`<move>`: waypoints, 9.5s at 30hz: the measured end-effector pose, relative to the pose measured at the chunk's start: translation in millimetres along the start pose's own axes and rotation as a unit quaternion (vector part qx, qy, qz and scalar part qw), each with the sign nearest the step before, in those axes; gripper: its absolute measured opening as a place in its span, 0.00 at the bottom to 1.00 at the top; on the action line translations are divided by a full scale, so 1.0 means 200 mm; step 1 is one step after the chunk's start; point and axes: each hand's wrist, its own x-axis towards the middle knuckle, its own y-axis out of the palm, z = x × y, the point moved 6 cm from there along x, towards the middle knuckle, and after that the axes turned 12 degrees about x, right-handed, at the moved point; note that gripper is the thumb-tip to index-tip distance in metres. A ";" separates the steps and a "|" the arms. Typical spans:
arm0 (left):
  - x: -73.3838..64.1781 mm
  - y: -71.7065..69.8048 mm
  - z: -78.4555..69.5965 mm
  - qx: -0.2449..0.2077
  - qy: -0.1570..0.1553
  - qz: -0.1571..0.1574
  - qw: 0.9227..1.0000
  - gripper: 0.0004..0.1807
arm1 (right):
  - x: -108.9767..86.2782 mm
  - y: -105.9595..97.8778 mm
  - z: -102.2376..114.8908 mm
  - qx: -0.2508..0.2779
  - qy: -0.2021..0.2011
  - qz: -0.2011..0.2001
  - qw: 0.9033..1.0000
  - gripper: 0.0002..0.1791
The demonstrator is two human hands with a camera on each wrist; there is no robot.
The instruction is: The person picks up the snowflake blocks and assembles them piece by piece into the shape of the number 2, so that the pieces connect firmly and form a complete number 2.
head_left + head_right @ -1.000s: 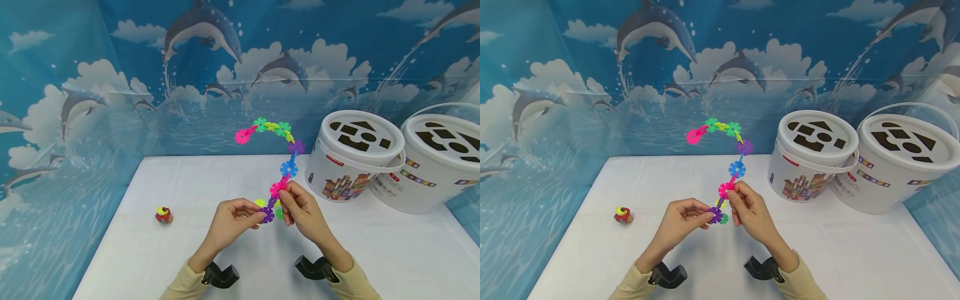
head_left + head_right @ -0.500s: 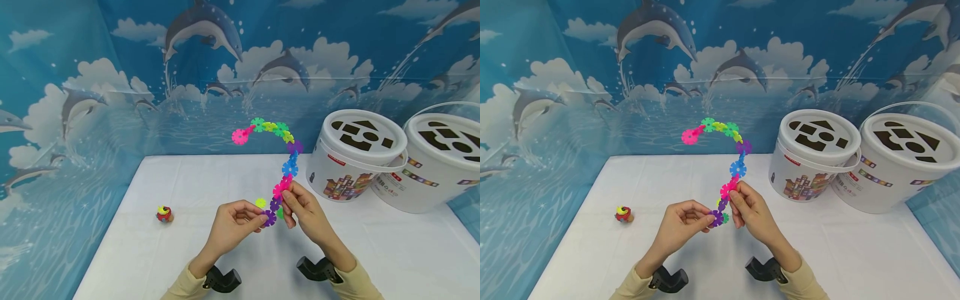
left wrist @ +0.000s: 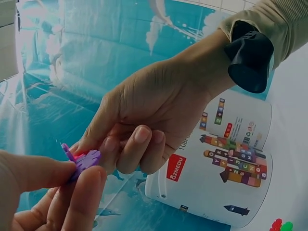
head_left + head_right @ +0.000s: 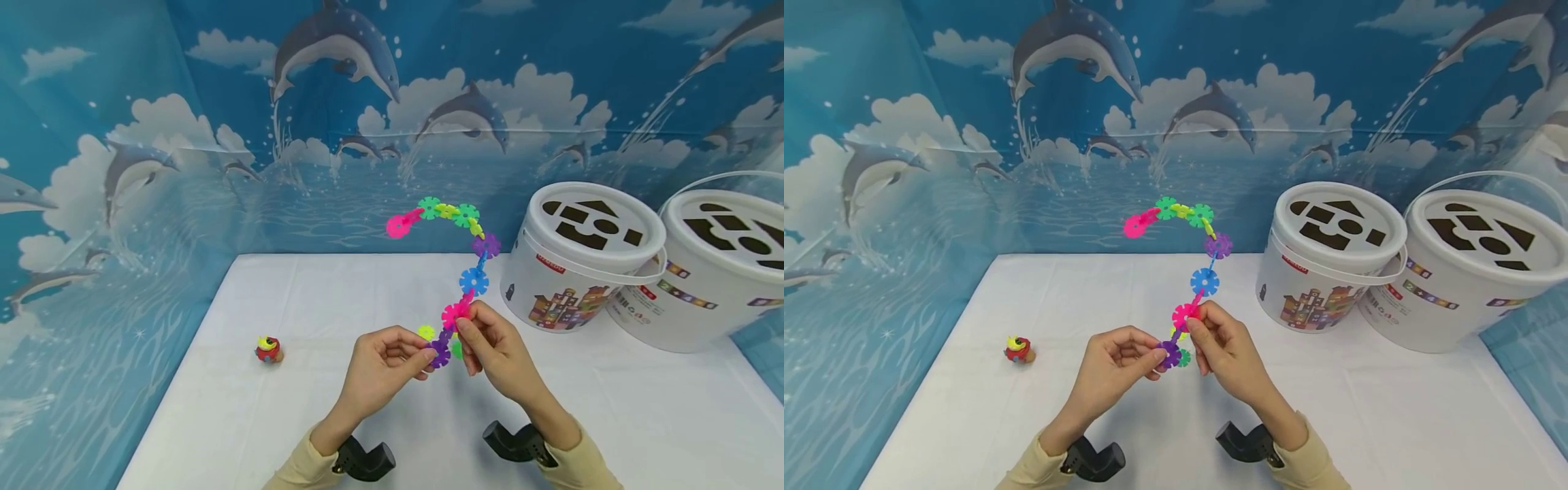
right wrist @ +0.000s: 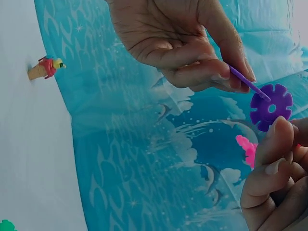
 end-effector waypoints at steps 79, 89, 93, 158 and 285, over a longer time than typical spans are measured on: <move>0.04 -0.05 0.11 0.041 0.016 0.006 0.999 0.05 | 0.00 -0.01 -0.01 -0.070 0.028 -0.017 0.997 0.04; 0.05 -0.04 0.16 0.084 -0.014 0.011 0.996 0.08 | 0.01 -0.01 -0.09 -0.064 0.081 -0.010 0.995 0.07; 0.06 -0.05 0.16 0.078 -0.018 0.001 0.997 0.07 | 0.03 -0.03 -0.12 -0.066 0.090 0.004 0.994 0.07; 0.01 -0.16 0.12 0.006 -0.030 -0.041 0.999 0.09 | -0.03 -0.04 -0.05 0.009 0.034 -0.053 0.998 0.11; -0.02 -0.07 0.09 -0.011 -0.036 0.002 0.999 0.08 | -0.04 0.03 0.02 -0.018 0.005 0.059 0.998 0.10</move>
